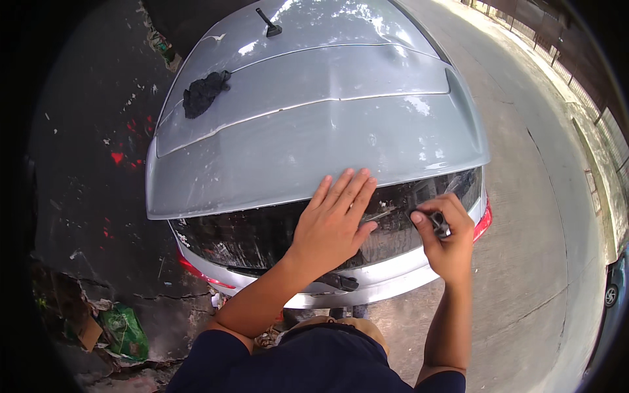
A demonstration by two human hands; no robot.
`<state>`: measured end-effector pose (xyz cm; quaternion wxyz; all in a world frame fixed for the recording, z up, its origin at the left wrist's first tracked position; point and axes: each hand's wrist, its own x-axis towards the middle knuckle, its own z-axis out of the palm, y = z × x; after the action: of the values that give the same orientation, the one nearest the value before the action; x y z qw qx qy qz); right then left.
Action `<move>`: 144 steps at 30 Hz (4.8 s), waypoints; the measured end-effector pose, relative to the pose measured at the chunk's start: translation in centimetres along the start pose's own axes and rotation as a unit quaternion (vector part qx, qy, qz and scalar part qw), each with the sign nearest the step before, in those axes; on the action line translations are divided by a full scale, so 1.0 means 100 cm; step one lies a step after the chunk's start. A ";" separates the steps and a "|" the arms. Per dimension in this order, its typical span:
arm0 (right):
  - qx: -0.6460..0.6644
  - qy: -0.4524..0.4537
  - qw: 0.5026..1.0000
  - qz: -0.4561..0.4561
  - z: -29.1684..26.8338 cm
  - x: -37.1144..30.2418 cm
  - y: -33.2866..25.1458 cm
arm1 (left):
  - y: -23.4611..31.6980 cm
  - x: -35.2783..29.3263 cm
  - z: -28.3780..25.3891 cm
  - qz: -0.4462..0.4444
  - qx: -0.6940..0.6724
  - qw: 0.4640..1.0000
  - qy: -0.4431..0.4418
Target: Sanding and wiping a specific area on a silver car's rear spoiler as part of paint preparation or repair.
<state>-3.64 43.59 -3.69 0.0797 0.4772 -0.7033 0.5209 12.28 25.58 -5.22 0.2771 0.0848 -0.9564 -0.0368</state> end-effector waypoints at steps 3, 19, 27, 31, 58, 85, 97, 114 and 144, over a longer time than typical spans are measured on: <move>-0.061 -0.043 0.996 -0.038 -0.006 0.062 -0.001 | -0.019 -0.026 -0.025 -0.028 0.042 0.998 0.021; -0.128 -0.192 0.971 -0.054 0.028 0.133 0.024 | -0.193 -0.197 -0.004 -0.353 0.164 0.847 0.361; -0.133 -0.175 0.972 -0.088 0.053 0.152 0.016 | -0.236 -0.188 0.092 -0.523 0.060 0.765 0.371; -0.111 -0.268 0.932 -0.215 0.094 0.123 -0.028 | -0.235 -0.195 0.089 -0.495 0.106 0.777 0.375; -0.133 -0.163 0.958 -0.193 0.130 0.152 -0.029 | -0.243 -0.222 0.104 -0.504 0.095 0.786 0.346; -0.194 -0.067 0.978 -0.023 0.133 0.180 -0.021 | -0.234 -0.200 0.102 -0.507 0.112 0.767 0.378; -0.218 0.032 0.951 0.216 -0.010 0.146 0.064 | -0.129 -0.147 -0.062 -0.077 0.067 0.911 0.401; -0.012 0.254 0.878 0.406 -0.027 -0.216 0.173 | -0.034 0.163 0.031 0.013 0.122 0.971 -0.205; -0.044 0.233 0.492 0.838 0.037 -0.674 0.155 | -0.027 0.010 -0.051 0.082 0.111 0.979 -0.149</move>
<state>21.95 80.22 -56.55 -0.2122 -0.4791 -0.7501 0.4035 14.57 22.60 -0.77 0.1227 0.0302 -0.9888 0.0797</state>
